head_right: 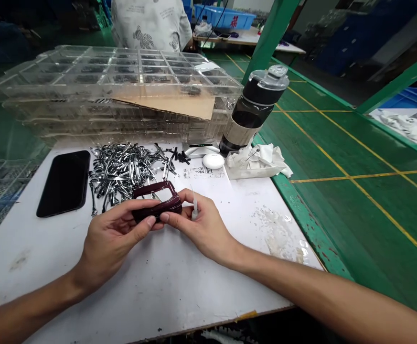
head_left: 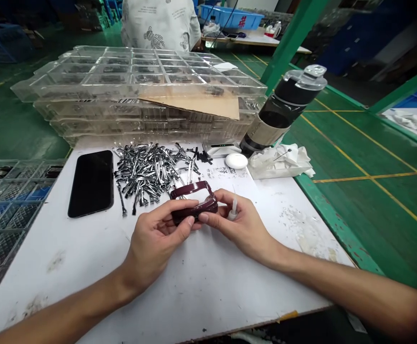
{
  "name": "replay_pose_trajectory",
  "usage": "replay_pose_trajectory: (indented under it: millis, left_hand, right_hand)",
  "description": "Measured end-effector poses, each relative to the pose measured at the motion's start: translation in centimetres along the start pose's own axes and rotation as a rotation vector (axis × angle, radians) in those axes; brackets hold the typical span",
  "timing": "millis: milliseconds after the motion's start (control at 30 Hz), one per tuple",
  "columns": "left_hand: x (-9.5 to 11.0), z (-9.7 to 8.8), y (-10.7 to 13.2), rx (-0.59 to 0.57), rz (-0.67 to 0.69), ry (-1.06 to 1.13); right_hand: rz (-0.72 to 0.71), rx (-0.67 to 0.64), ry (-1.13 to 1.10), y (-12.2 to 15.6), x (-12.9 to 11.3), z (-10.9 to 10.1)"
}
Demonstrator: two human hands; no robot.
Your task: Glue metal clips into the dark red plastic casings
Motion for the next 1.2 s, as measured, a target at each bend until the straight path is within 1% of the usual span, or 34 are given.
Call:
replay_pose_trajectory:
  millis: [100, 167, 200, 267, 300, 333, 400, 433, 467, 500, 567, 633, 700, 733, 800, 900, 1000, 1033, 1067, 1100, 1133, 1167, 1200]
  left_hand:
    - [-0.1, 0.1, 0.0, -0.008, -0.027, -0.034]
    - [0.1, 0.2, 0.0, -0.064, -0.001, -0.097]
    - [0.4, 0.2, 0.0, -0.106, 0.038, -0.138]
    - [1.4, 0.0, -0.2, -0.178, 0.180, -0.219]
    - [2.0, -0.3, -0.3, -0.183, 0.272, -0.252]
    - [2.8, -0.9, -0.5, -0.154, 0.373, -0.278]
    - [4.5, -2.1, -0.8, -0.037, 0.596, -0.335]
    - [5.3, -2.4, -0.8, 0.009, 0.706, -0.382]
    - [5.8, -2.4, -0.7, 0.023, 0.808, -0.449]
    - [6.1, -2.0, -0.5, -0.001, 0.902, -0.522]
    - [6.2, -0.7, 0.2, -0.138, 1.037, -0.624]
    - [5.9, 0.2, 0.9, -0.291, 1.074, -0.613]
    - [5.7, 0.8, 1.5, -0.393, 1.050, -0.560]
    - [5.6, 1.0, 1.7, -0.427, 1.025, -0.544]
    - [5.4, 1.3, 1.9, -0.447, 0.970, -0.509]
    - [5.2, 1.2, 1.7, -0.378, 0.823, -0.343]
    - [4.2, 0.6, 0.8, -0.252, 0.581, -0.154]
    - [3.7, 0.3, 0.4, -0.192, 0.487, -0.121]
    - [3.1, -0.2, -0.1, -0.122, 0.385, -0.109]
    - [2.5, -0.7, -0.5, -0.043, 0.280, -0.105]
    - [1.9, -1.2, -0.9, 0.025, 0.176, -0.102]
    - [1.3, -1.5, -1.2, 0.071, 0.079, -0.095]
    - [0.7, -1.7, -1.5, 0.094, -0.012, -0.076]
  right_hand:
    - [0.028, 0.007, -0.054, 0.0, 0.1, -0.1]
    - [0.037, -0.007, -0.106, -0.1, 0.1, -0.2]
    - [0.040, -0.018, -0.142, -0.2, 0.1, -0.2]
    - [0.063, -0.047, -0.234, -0.3, 0.2, -0.3]
    - [0.084, -0.062, -0.283, -0.3, 0.2, -0.3]
    - [0.111, -0.080, -0.330, -0.3, 0.3, -0.3]
    - [0.169, -0.131, -0.415, -0.2, 0.3, 0.0]
    - [0.189, -0.166, -0.451, -0.1, 0.3, 0.2]
    - [0.205, -0.209, -0.484, 0.1, 0.1, 0.6]
    - [0.222, -0.262, -0.512, 0.3, 0.0, 0.9]
    - [0.286, -0.393, -0.547, 0.9, -0.1, 1.9]
    - [0.404, -0.526, -0.546, 1.8, 0.2, 2.8]
    - [0.509, -0.623, -0.515, 2.6, 0.6, 3.4]
    - [0.542, -0.652, -0.498, 2.8, 0.7, 3.5]
    - [0.575, -0.679, -0.482, 2.9, 0.9, 3.6]
    - [0.586, -0.668, -0.494, 2.7, 0.8, 3.5]
    - [0.534, -0.628, -0.451, 2.1, 0.5, 3.1]
    - [0.486, -0.593, -0.400, 1.7, 0.5, 2.7]
    - [0.402, -0.526, -0.322, 1.1, 0.3, 2.1]
    - [0.282, -0.429, -0.213, 0.3, 0.0, 1.2]
    - [0.132, -0.316, -0.082, -0.4, -0.6, 0.2]
    - [-0.029, -0.209, 0.056, -0.9, -1.3, -0.8]
    - [-0.181, -0.123, 0.184, -1.3, -2.0, -1.6]
Point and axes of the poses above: each hand's wrist, its own y-axis away from the middle knuckle, its own z-axis out of the palm, x = y × z, the point moved 7 cm from there along -y, towards the middle knuckle, and after that the axes turned 7 degrees about x, right-handed, at the moved point
